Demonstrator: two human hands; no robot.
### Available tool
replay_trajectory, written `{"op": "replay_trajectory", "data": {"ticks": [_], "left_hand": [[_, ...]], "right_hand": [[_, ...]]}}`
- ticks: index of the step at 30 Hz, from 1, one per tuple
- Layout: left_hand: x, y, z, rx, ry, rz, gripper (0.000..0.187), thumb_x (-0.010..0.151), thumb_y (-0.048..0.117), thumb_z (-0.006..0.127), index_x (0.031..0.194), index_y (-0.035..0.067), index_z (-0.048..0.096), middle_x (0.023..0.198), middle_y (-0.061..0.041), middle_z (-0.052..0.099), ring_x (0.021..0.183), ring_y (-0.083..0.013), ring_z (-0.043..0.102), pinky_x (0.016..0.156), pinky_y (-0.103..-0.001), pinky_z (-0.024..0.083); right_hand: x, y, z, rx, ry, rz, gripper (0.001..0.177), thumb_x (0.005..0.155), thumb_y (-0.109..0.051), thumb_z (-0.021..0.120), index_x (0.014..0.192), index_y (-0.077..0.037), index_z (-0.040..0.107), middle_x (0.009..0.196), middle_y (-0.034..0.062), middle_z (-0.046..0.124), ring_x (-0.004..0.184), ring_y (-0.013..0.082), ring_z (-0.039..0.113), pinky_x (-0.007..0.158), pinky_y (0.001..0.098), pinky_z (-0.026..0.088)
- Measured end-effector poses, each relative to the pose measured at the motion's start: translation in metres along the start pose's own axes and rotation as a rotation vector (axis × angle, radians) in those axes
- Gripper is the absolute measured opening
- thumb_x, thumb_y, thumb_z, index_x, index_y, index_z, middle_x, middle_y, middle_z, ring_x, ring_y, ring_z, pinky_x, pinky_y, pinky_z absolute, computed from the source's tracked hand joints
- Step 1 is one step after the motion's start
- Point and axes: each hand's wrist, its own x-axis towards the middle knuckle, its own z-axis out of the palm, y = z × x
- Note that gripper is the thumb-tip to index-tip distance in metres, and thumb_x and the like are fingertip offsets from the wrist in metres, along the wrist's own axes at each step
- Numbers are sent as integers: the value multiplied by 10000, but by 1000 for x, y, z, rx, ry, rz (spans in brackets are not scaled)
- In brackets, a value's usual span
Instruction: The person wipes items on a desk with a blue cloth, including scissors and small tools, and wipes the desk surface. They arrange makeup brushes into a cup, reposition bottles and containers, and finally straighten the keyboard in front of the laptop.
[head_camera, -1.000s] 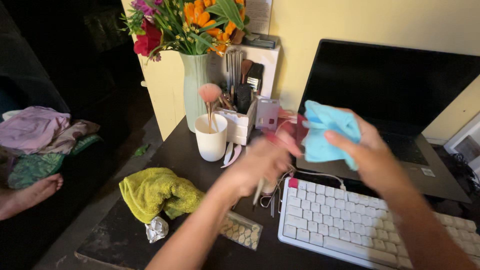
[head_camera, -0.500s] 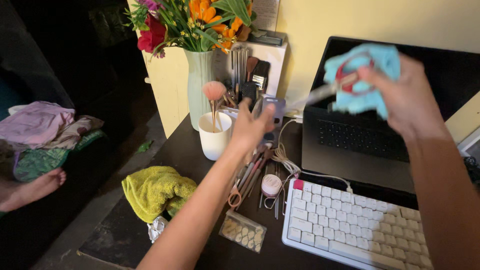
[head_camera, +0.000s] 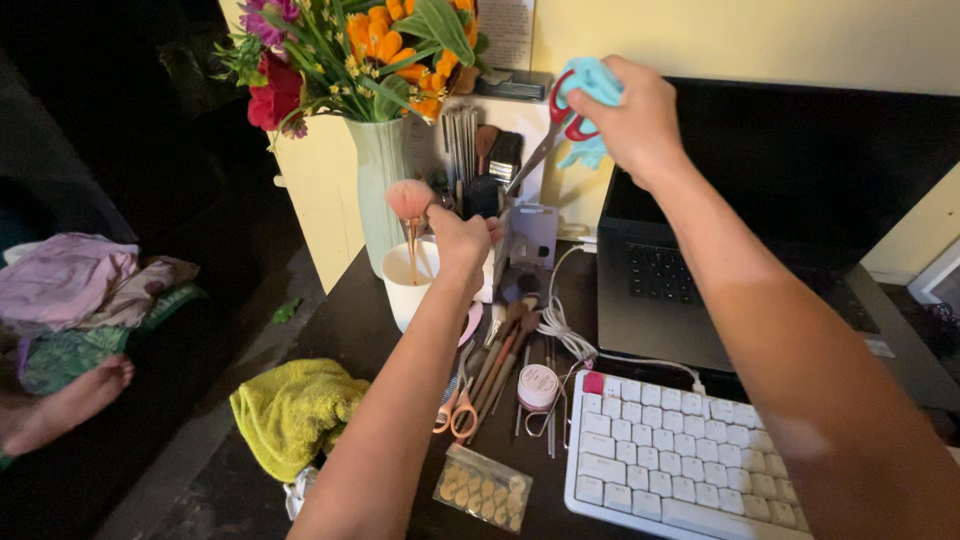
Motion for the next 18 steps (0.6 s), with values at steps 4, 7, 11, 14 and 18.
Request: {"op": "replay_trajectory", "data": {"ticks": [4,7,11,14,18], "left_hand": [[4,-6,0,45,-47,-28,883,852,-143,443,1570,97,-12,1283,-211,512,759,-221,668,605,-335,595],[3,-6,5,144,-95,-19,973,861,-132,468,1600,127,-110,1317,-213,513,754,-217,679,582,-334,577],[-1,-5,5,228,-150,0,980,885,-88,493,1609,124,-132,1273,-217,599,758,-200,696,570,-314,567],[-3,-4,5,291,-121,-94,992,902,-57,504,1613,134,-162,1179,-258,655,751,-205,695,570,-307,543],[-4,-3,6,324,-134,20,829,888,-50,533,1600,6,111,1327,-272,515,760,-215,727,582,-312,584]], "right_hand": [[7,6,13,27,16,-30,258,887,-213,822,1048,-36,724,920,88,758,798,114,715,713,317,563],[12,16,22,0,7,-104,265,896,-206,823,1027,-7,708,886,126,747,767,157,695,711,329,544],[21,29,39,-40,-18,-151,273,903,-212,825,1017,3,702,879,150,731,762,218,693,738,346,539],[29,40,52,-25,-40,-173,306,887,-229,837,1036,0,698,906,162,730,802,246,700,758,367,537],[32,49,73,-79,-184,-119,357,830,-253,857,1089,-46,724,944,153,734,841,275,710,783,387,538]]}}
